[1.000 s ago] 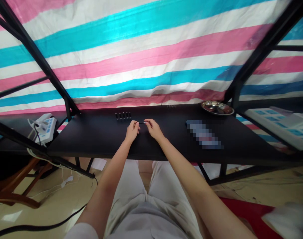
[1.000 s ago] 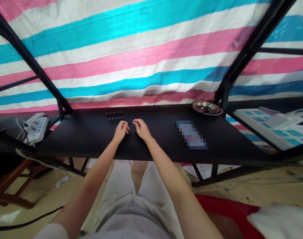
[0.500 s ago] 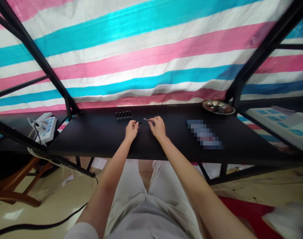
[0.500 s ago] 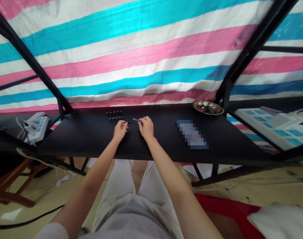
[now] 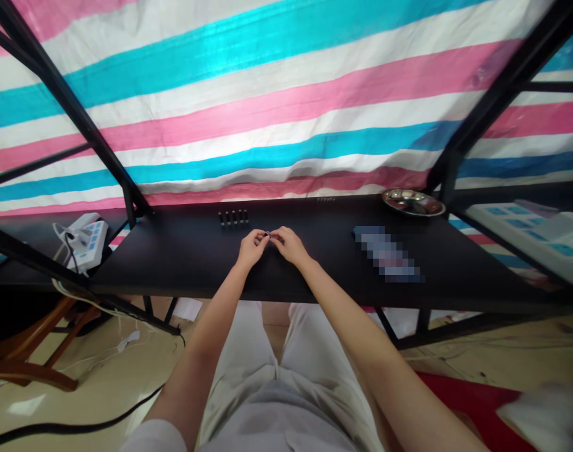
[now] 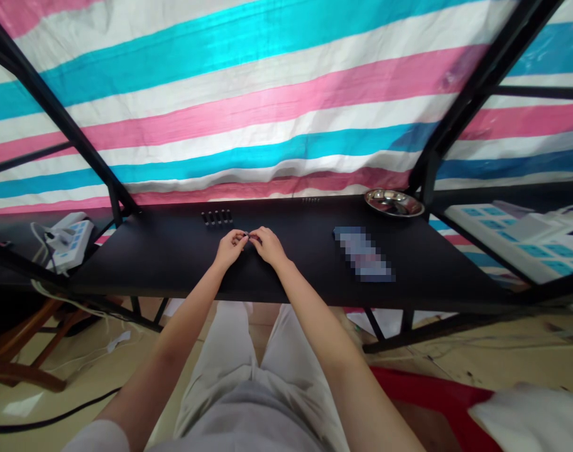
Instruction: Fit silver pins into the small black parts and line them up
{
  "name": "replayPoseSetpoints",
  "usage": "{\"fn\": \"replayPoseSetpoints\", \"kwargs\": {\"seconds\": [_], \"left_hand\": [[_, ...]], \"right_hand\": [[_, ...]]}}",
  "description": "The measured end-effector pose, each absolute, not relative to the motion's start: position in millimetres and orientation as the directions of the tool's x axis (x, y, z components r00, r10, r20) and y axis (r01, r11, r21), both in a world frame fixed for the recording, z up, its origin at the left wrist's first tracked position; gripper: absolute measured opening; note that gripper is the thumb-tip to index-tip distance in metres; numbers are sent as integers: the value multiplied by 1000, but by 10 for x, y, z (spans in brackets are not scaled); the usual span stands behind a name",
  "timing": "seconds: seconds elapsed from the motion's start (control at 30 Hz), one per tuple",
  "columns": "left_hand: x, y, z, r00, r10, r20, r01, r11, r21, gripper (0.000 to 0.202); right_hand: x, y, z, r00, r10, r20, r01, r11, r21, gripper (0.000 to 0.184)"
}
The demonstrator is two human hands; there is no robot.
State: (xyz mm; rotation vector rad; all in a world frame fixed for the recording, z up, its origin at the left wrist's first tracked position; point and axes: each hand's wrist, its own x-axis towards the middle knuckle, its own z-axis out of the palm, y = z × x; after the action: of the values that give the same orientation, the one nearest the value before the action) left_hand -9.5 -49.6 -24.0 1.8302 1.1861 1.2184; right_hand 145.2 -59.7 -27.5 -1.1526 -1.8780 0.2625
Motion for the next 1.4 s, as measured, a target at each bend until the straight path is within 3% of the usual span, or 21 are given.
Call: {"fn": "replayPoseSetpoints", "kwargs": {"seconds": [0.37, 0.5, 0.63, 0.7, 0.97, 1.4], "left_hand": [[-107, -555, -171, 193, 914, 357, 364, -404, 839, 18], [-104, -563, -150, 169, 922, 347, 365, -386, 847, 20], [-108, -560, -132, 143, 937, 320, 416, -350, 839, 15], [-113, -557, -127, 159, 932, 325, 459, -362, 812, 12], [-123, -560, -113, 246, 897, 366, 557, -440, 704, 13], [-116, -580, -77, 349, 864, 362, 610, -503, 612, 15]], "right_hand": [[1448, -635, -243, -269, 784, 559, 658, 573, -488, 14], [1475, -587, -232, -171, 812, 558, 595, 537, -599, 14], [1639, -347, -186, 90, 876, 474, 511, 368, -776, 23], [1772, -172, -153, 170, 885, 433, 512, 297, -806, 26], [2157, 357, -197, 294, 897, 329, 632, 75, -771, 20], [2203, 591, -343, 304, 890, 340, 705, 30, -709, 14]]}}
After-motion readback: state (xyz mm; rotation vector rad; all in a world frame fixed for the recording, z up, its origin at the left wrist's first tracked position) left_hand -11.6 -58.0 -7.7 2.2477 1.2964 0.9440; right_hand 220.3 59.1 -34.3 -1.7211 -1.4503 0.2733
